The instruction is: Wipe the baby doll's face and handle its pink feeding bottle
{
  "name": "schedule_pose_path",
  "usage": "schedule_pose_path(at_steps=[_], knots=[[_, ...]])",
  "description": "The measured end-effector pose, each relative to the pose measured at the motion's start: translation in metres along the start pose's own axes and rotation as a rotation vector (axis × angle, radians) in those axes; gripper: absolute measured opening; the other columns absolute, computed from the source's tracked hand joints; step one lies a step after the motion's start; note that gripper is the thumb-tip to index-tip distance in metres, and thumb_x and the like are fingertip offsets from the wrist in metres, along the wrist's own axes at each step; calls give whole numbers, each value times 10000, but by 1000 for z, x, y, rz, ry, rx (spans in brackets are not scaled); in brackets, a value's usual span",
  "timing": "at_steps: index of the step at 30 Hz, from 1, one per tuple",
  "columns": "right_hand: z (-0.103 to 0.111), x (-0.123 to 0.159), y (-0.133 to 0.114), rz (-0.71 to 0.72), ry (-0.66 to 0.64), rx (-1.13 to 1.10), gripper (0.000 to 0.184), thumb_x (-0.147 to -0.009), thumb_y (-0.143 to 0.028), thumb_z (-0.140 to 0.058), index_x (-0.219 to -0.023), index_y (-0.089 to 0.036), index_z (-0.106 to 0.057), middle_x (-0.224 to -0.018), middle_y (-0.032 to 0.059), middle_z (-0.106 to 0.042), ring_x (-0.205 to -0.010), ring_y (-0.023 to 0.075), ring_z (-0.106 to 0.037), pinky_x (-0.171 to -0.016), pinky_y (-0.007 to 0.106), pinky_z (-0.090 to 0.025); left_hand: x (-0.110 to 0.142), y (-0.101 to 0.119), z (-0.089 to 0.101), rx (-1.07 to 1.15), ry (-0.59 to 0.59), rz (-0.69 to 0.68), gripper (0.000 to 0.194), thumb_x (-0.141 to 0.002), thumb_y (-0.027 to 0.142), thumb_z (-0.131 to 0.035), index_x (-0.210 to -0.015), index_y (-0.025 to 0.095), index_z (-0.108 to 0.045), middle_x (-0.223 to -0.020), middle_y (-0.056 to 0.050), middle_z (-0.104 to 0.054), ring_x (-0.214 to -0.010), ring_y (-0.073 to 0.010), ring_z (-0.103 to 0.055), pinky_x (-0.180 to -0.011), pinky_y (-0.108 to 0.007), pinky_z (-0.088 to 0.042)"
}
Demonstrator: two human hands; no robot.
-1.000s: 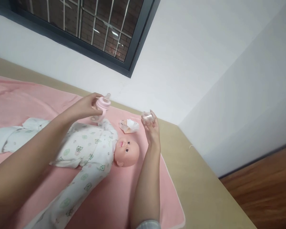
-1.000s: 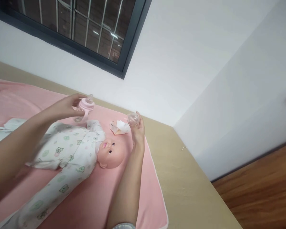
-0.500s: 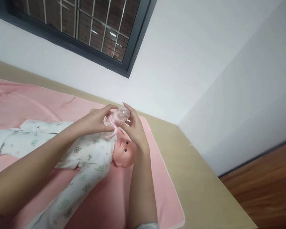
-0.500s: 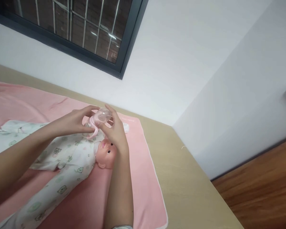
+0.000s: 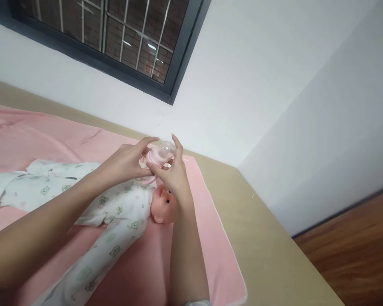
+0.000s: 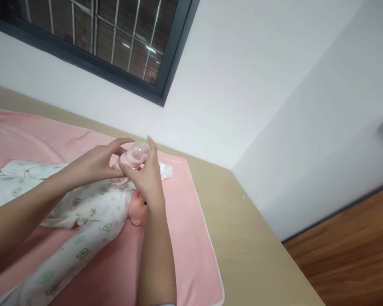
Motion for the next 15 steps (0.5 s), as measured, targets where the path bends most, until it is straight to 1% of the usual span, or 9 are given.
schedule_pose_path(at_steps=[3,5,7,9,11,13,15], knots=[[1,0,0,11,28,53,958,-715,-346,-730,-1485,-362,-160,-1284,65,-514,-1131,227,-575,-930,446,-532,3,2,0,-13,-34,14,771,-749,461,-617,-1432,224,-350,-1132,-71,-688,-949,-294,-659,-748,-324,-470],[4,-3,3,14,59,77,956,-714,-334,-723,-1485,-351,-159,-1284,70,-521,-1103,220,-590,-905,421,-542,5,3,0,-44,-46,13,788,-774,483,-607,-1461,230,-317,-1193,-75,-666,-999,-303,-647,-778,-343,-476],[12,-6,6,17,104,87,973,-702,-326,-727,-1485,-339,-150,-1302,80,-518,-1087,216,-599,-877,397,-550,7,4,2,-73,-37,-12,788,-798,513,-598,-1474,231,-308,-1252,-82,-636,-1066,-312,-623,-833,-367,-476],[26,-8,11,21,158,108,988,-692,-326,-730,-1485,-324,-139,-1312,91,-518,-1076,216,-607,-870,388,-547,13,9,6,-83,-19,-64,712,-832,543,-568,-1445,238,-373,-1298,-77,-608,-1128,-309,-594,-904,-383,-463],[46,-10,18,30,235,171,997,-684,-324,-730,-1486,-303,-137,-1316,103,-521,-1075,218,-609,-898,396,-531,21,17,10,-62,-32,-119,608,-863,561,-533,-1384,257,-462,-1325,-52,-591,-1169,-292,-572,-963,-380,-446],[70,-10,27,33,332,272,995,-675,-319,-728,-1485,-280,-151,-1340,117,-503,-1115,226,-589,-952,412,-498,31,30,15,-23,-102,-171,530,-875,556,-530,-1337,296,-516,-1326,-12,-592,-1176,-272,-569,-984,-364,-449],[93,-8,40,10,422,378,996,-666,-316,-726,-1485,-255,-162,-1377,135,-466,-1184,243,-548,-1007,430,-455,44,47,21,34,-228,-266,473,-893,517,-528,-1331,337,-526,-1295,16,-611,-1144,-257,-589,-960,-349,-479]])
Point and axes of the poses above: each hand's wrist, its own x-axis away from the middle knuckle, its own z-axis out of the back of the hand, y = z × x, the point moved 5 cm from there along -x, towards the middle knuckle
